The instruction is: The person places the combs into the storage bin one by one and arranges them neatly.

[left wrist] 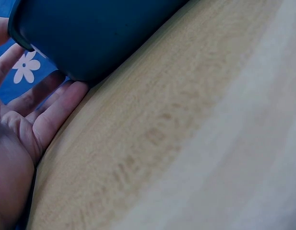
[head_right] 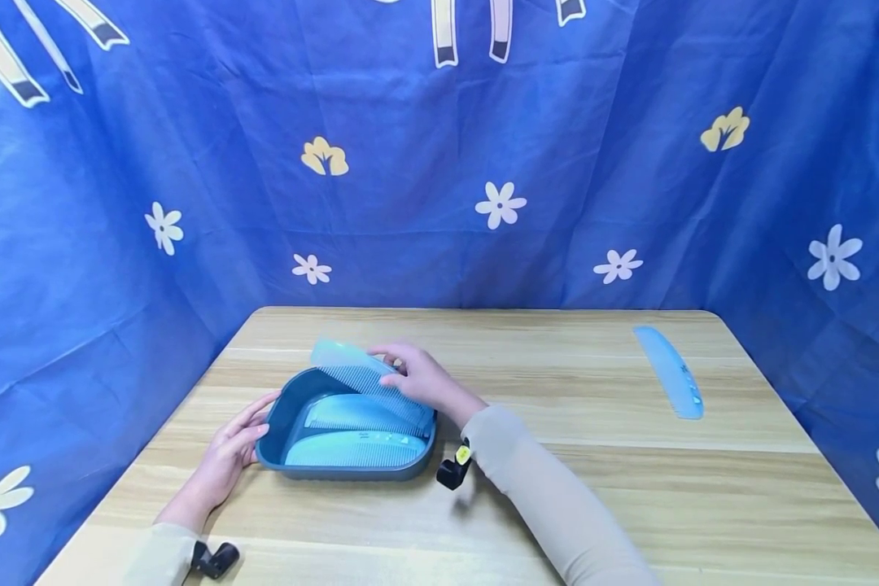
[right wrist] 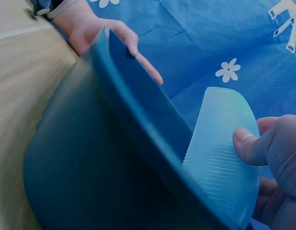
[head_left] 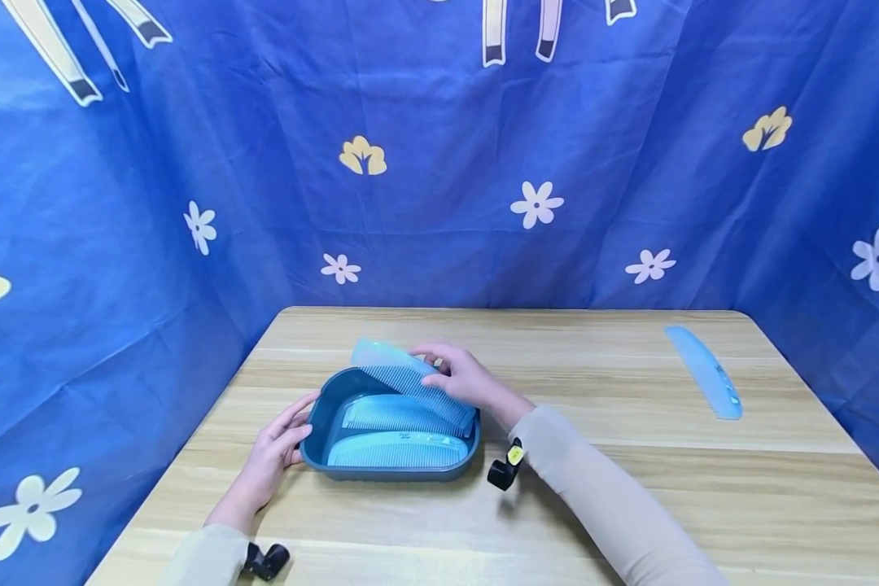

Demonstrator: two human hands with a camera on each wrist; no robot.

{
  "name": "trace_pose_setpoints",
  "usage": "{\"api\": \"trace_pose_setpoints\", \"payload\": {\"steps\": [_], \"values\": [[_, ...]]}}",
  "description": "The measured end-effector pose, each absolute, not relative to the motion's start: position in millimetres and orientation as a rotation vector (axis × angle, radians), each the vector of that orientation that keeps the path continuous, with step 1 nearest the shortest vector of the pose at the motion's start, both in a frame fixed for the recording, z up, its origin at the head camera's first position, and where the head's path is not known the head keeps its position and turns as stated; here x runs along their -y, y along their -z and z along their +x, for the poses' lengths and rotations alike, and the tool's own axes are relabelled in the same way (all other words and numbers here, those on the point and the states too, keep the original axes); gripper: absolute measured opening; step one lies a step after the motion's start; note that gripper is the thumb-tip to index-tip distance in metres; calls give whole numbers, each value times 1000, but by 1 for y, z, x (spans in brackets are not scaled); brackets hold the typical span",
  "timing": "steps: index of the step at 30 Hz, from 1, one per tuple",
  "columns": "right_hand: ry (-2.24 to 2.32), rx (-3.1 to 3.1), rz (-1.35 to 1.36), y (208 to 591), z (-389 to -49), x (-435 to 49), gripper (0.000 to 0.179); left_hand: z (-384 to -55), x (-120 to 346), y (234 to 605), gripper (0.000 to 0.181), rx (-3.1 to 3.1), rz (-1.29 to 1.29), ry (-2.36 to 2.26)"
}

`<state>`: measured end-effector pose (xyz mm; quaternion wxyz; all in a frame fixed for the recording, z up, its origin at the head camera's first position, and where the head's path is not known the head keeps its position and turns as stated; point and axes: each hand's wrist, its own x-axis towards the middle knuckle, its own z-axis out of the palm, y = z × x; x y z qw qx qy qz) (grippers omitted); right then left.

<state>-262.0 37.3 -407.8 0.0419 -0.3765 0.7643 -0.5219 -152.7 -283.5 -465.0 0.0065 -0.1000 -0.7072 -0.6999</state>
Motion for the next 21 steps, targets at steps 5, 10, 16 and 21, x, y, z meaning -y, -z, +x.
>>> {"api": "trace_pose_setpoints", "payload": {"steps": [5,10,16,21], "values": [[1475,-2385,-1185,411,-261,-34,45,-153,284,465,49,2217,-305,2186],[1353,-2424,-1158,412,-259,-32,46,-153,284,465,50,2218,-307,2195],[1257,-2451,-1153,413,-259,-29,44,-153,283,464,49,2211,-300,2195],[1185,-2458,-1141,414,-260,-26,42,-153,283,465,49,2210,-303,2191]]}}
